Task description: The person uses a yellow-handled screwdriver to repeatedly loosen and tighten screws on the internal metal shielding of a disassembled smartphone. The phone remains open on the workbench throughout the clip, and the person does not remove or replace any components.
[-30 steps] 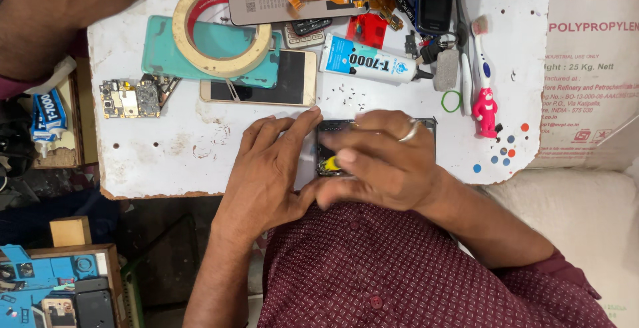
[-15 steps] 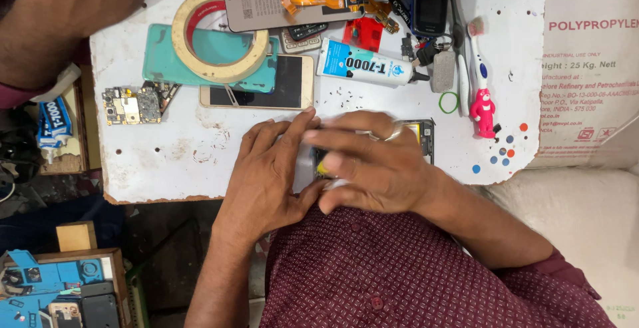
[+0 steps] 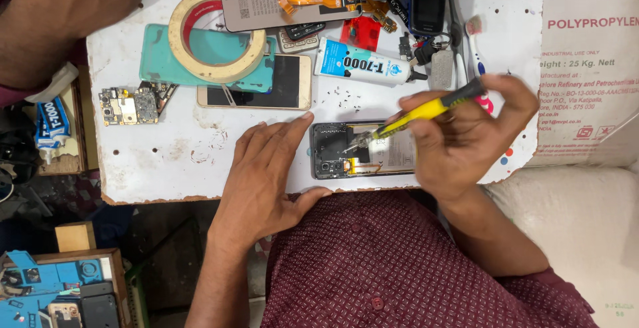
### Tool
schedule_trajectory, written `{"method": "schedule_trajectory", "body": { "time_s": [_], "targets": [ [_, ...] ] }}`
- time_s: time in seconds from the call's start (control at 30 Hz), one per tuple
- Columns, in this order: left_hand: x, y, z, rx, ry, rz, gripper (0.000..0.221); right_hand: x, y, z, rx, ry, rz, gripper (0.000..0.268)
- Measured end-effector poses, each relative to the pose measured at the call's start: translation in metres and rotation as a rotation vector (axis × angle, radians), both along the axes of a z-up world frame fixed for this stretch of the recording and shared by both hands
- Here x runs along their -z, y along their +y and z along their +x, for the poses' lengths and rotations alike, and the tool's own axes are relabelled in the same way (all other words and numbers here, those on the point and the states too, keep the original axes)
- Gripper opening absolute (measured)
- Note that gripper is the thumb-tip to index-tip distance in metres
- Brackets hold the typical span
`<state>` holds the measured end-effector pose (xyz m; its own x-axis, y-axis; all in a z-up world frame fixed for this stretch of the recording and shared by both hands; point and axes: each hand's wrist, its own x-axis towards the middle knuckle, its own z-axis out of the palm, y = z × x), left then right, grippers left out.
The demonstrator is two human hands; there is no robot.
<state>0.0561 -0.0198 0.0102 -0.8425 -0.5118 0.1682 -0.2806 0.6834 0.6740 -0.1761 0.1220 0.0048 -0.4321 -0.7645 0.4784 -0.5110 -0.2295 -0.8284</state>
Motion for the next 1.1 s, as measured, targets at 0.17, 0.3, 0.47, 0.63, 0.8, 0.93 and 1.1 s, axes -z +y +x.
{"method": "schedule_trajectory", "body": {
  "time_s": [0.17,0.3,0.47,0.63,0.8,0.93,1.1],
  "targets": [
    [-0.002,0.009,-0.007,-0.079,0.187,0.009,0.063,0.021,0.001,-0.009,-0.030,-0.436,-0.079,0.055],
    [-0.002,0.024,-0.030,-0.134,0.318,0.065,0.037,0.027,0.004,-0.003,-0.039,-0.716,-0.091,0.059],
    [-0.004,0.032,-0.048,-0.162,0.364,0.051,0.024,0.020,0.003,-0.001,-0.089,-0.853,-0.071,0.058],
    [-0.003,0.036,-0.051,-0.158,0.381,0.056,0.021,0.020,0.004,-0.001,-0.118,-0.914,-0.099,0.056],
    [-0.001,0.039,-0.052,-0.191,0.403,0.012,0.024,0.021,0.004,-0.001,-0.113,-0.899,-0.090,0.056],
    [-0.004,0.038,-0.053,-0.200,0.402,-0.046,0.028,0.021,0.002,0.002,-0.077,-0.839,-0.073,0.057],
    [-0.004,0.038,-0.055,-0.204,0.404,-0.067,0.024,0.021,0.004,0.007,-0.013,-0.676,-0.051,0.058]
  ]
}}
